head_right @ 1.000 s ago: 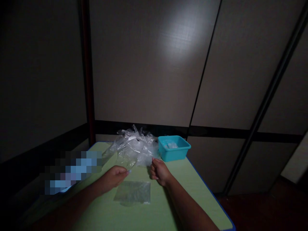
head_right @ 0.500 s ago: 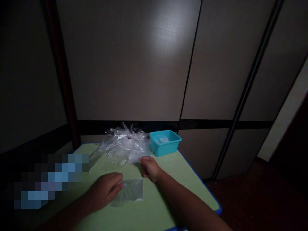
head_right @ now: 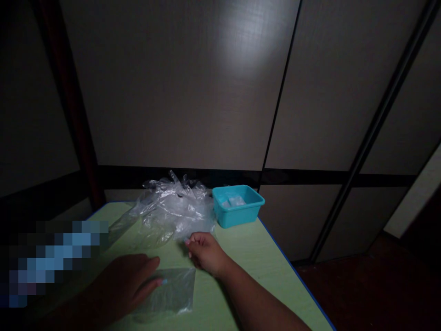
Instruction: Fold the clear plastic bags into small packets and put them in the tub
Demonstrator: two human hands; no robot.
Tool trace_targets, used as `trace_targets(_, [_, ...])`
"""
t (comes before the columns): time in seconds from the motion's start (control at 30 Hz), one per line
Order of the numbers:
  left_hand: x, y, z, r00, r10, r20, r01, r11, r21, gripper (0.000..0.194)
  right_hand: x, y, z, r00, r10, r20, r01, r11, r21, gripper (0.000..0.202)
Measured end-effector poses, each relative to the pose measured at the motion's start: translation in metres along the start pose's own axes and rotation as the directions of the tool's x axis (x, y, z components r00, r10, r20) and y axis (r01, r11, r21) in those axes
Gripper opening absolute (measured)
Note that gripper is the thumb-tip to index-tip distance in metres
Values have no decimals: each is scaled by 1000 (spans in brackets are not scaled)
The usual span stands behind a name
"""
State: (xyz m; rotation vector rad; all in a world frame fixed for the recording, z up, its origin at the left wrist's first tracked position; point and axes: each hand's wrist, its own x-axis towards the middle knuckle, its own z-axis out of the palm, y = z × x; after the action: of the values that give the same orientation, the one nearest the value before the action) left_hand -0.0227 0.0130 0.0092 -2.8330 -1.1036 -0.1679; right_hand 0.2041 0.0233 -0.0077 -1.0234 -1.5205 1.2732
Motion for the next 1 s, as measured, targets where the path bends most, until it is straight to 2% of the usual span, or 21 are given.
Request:
trace_targets(0.13, [-7, -5, 2, 999, 23, 37, -25, 998, 52, 19, -8, -8, -2, 995, -98, -7, 93, 961, -262, 41])
trace_targets(0.27, [-13, -7, 1, 999, 41, -3, -41, 999, -6, 24, -19, -20, -10, 986, -169, -12, 139, 848, -511, 23])
trace_targets(0.37, [-16, -5, 0, 998, 43, -35, -44, 998, -47, 27, -22, -26, -13, 978, -207, -16, 151, 763, -629, 14])
trace_targets(0.53, [-16, -2, -4, 1000, 27, -6, -27, 996, -83, 23, -21, -26, -14, 976, -219, 12, 161, 680, -716, 15])
trace_targets(0.63, [-15, 0, -8, 1000, 10, -4, -11, 994, -105, 29, -21, -24, -14, 978, -208, 30, 161, 650, -742, 16])
trace_targets(0.73, [-16, 3, -12, 1000, -1, -5, 0, 991, -133, 38, -20, -23, -15, 982, -184, 44, 152, 631, -761, 17])
trace_targets(1.0, [-20, 9, -17, 998, 15, 54, -2, 970, -243, 47, -24, -29, -13, 989, -136, 57, 129, 618, -775, 16])
